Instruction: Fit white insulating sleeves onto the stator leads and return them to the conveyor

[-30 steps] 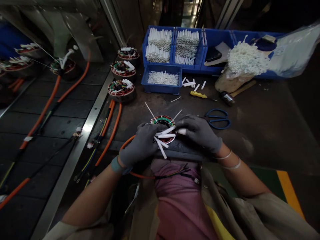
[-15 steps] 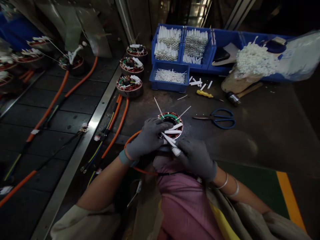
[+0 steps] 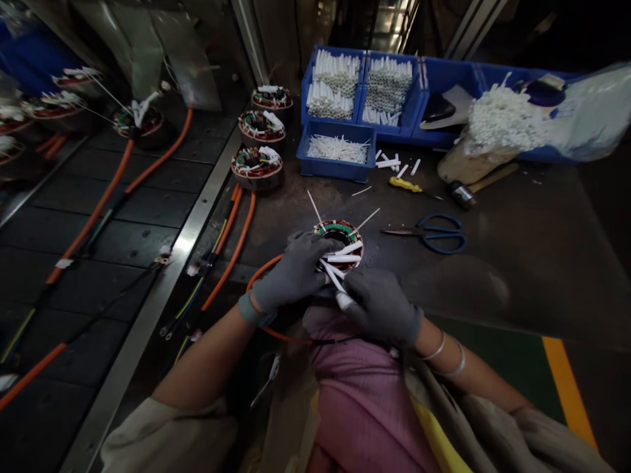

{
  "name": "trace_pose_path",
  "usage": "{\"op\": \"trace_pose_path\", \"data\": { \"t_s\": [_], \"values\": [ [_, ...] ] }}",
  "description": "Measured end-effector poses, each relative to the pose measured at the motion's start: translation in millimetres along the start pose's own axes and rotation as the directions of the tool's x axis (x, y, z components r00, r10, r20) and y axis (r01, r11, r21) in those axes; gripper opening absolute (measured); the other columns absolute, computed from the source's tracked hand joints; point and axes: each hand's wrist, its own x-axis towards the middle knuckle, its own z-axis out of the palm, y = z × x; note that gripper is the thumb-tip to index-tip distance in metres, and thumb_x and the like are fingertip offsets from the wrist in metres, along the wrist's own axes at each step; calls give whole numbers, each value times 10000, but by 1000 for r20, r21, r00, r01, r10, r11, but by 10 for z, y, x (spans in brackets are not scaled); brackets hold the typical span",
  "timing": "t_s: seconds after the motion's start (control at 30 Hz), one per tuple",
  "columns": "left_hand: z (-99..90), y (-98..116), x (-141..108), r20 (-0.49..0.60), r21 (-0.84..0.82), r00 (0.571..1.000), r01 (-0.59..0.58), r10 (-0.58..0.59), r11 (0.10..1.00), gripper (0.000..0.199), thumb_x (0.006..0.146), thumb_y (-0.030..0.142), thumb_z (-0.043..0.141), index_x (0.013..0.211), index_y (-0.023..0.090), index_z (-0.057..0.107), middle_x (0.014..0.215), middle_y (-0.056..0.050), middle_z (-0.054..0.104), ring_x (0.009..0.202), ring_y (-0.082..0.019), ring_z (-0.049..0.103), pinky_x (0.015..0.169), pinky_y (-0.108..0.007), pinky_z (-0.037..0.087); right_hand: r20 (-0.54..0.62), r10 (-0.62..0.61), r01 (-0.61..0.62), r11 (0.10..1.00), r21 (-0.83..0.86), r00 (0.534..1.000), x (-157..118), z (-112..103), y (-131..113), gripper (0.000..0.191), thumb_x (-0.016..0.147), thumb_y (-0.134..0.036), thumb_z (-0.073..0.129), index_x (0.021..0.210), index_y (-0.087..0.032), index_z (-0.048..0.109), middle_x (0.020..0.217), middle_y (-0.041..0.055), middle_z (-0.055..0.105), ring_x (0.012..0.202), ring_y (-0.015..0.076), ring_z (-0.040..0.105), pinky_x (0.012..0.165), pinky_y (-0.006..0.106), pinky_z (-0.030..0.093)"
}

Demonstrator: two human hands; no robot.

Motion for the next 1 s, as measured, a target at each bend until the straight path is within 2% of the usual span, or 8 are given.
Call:
{"op": "trace_pose_path", "data": {
  "t_s": [0.17,0.3,0.43,0.6,0.77,0.9,1.0],
  "values": [
    [-111,-25,-18,43,-46,998,-48,50,998,514,897,318,713,1402,230,670,1346,-117,705,1286,-315,623,1147,-494,425,25,-26,24,997,68,999,54,133,83,234,984,-316,501,800,-195,580,757,36,642,639,167,463,629,325,259],
    [-155,-72,5,54,-103,997,-51,57,993,396,948,334,695,1334,262,740,1253,-100,739,1194,-281,668,1093,-461,475,16,-58,56,995,88,998,-27,110,153,312,1060,-341,457,846,-186,622,830,57,694,691,179,533,658,320,306],
    [-155,-107,32,43,-155,996,-75,83,985,312,955,343,710,1245,260,790,1176,-88,760,1118,-252,695,1041,-420,496,-53,50,-43,990,131,997,-103,89,289,343,1092,-384,478,927,-181,699,887,66,740,762,192,620,690,307,361],
    [-167,-66,51,85,-95,994,-61,70,994,343,939,430,729,1217,241,792,1187,-86,756,1137,-269,674,1038,-426,469,-156,125,-108,988,108,980,-86,113,361,360,1085,-406,510,911,-192,741,835,53,749,715,186,625,664,308,354],
    [-114,19,76,29,-63,998,58,-56,996,264,957,454,690,1019,226,809,1014,-58,762,1007,-233,668,982,-403,458,-186,115,-96,989,110,976,-102,50,215,294,1062,-347,544,899,-197,737,821,40,750,676,171,605,649,306,355],
    [-60,34,71,-8,-59,999,46,-47,997,273,964,469,680,1012,231,806,998,-56,765,990,-228,673,951,-403,440,-199,76,-70,997,37,977,-71,31,276,344,1068,-360,526,823,-202,707,765,46,719,665,175,585,639,314,338],
    [-44,33,59,-44,-34,999,14,-16,999,248,966,448,683,975,236,809,976,-54,765,982,-230,681,945,-413,428,-187,111,-101,993,66,976,-17,49,423,356,1076,-418,529,855,-203,707,799,54,722,705,188,605,650,309,354]
  ]
}}
